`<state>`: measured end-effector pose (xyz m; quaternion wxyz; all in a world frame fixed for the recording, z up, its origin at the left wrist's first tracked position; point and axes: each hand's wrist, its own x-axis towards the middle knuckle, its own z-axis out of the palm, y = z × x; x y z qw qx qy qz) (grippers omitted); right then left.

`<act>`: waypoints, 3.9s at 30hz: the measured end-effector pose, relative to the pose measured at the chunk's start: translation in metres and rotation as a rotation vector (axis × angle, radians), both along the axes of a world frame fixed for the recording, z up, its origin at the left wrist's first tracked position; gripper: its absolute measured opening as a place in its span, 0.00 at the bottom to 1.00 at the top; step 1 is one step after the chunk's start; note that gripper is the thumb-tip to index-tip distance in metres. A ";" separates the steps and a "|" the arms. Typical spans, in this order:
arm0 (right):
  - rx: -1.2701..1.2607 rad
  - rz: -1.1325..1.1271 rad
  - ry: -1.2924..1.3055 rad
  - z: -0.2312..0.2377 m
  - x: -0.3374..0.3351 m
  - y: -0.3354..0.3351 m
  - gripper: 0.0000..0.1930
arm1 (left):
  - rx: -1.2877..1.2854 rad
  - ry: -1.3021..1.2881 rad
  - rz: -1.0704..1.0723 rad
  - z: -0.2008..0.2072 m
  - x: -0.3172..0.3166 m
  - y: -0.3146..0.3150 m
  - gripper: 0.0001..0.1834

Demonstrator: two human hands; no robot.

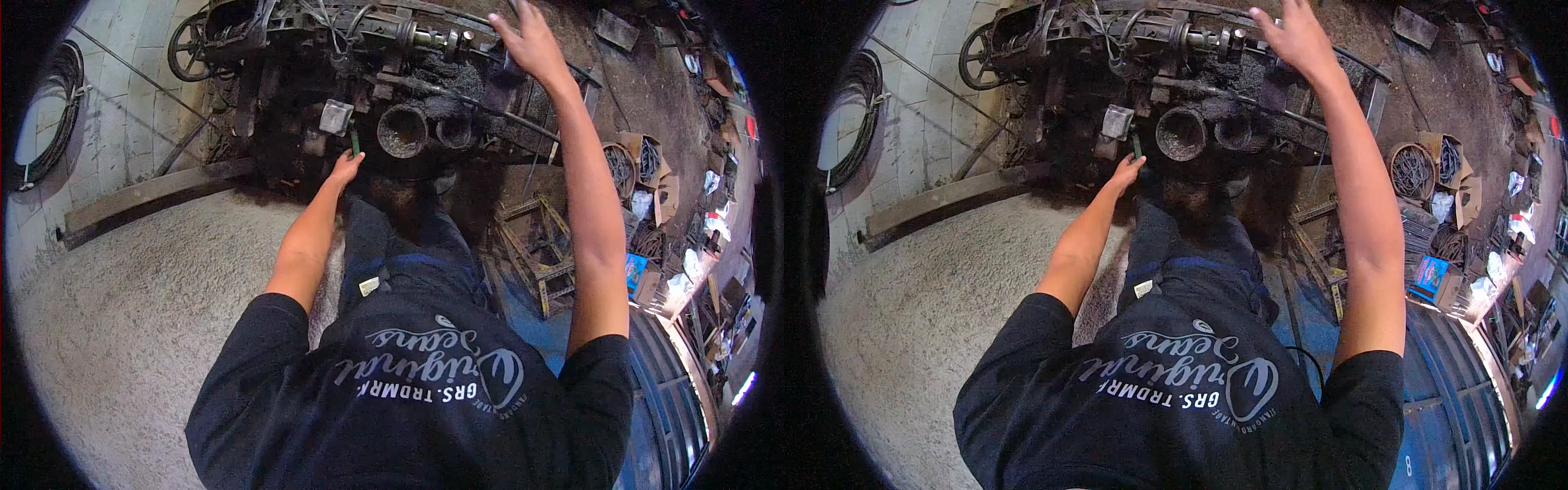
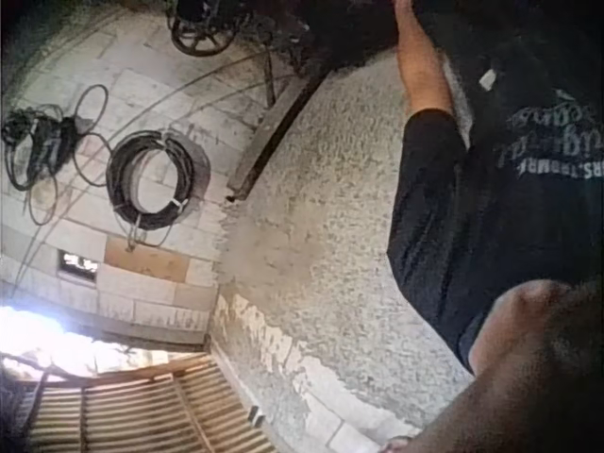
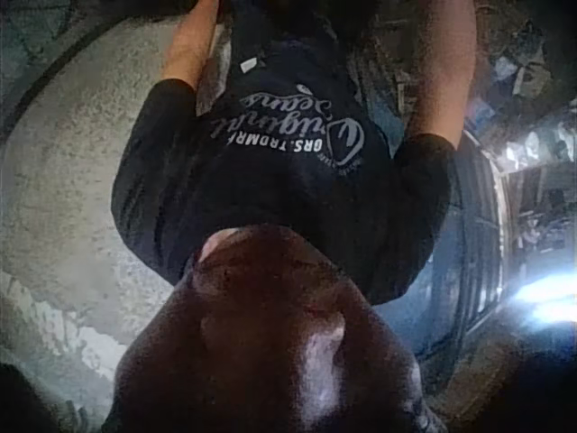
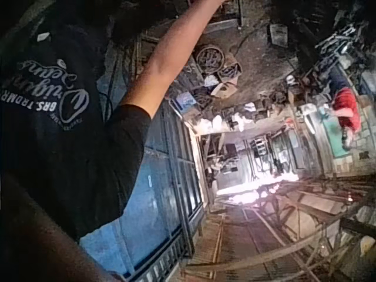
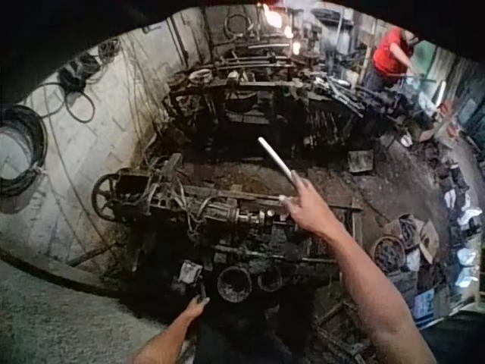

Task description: Applying lubricant to internal components of an industrial machine using a brush and manipulating a metal pipe.

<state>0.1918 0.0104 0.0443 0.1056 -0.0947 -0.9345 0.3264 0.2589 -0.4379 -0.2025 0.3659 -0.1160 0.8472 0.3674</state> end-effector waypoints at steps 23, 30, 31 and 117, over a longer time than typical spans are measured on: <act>0.204 -0.133 -0.080 -0.022 -0.038 0.002 0.28 | -0.659 -0.176 -0.361 0.101 -0.093 0.072 0.16; 0.144 -0.138 -0.060 -0.009 -0.033 -0.001 0.28 | -0.643 -0.178 -0.290 0.117 -0.084 0.076 0.17; 0.152 -0.134 -0.060 -0.008 -0.033 -0.002 0.30 | -0.642 -0.174 -0.287 0.116 -0.081 0.073 0.17; 0.395 -0.030 -0.001 -0.029 0.038 0.010 0.34 | -0.393 0.572 0.089 0.132 0.000 0.054 0.18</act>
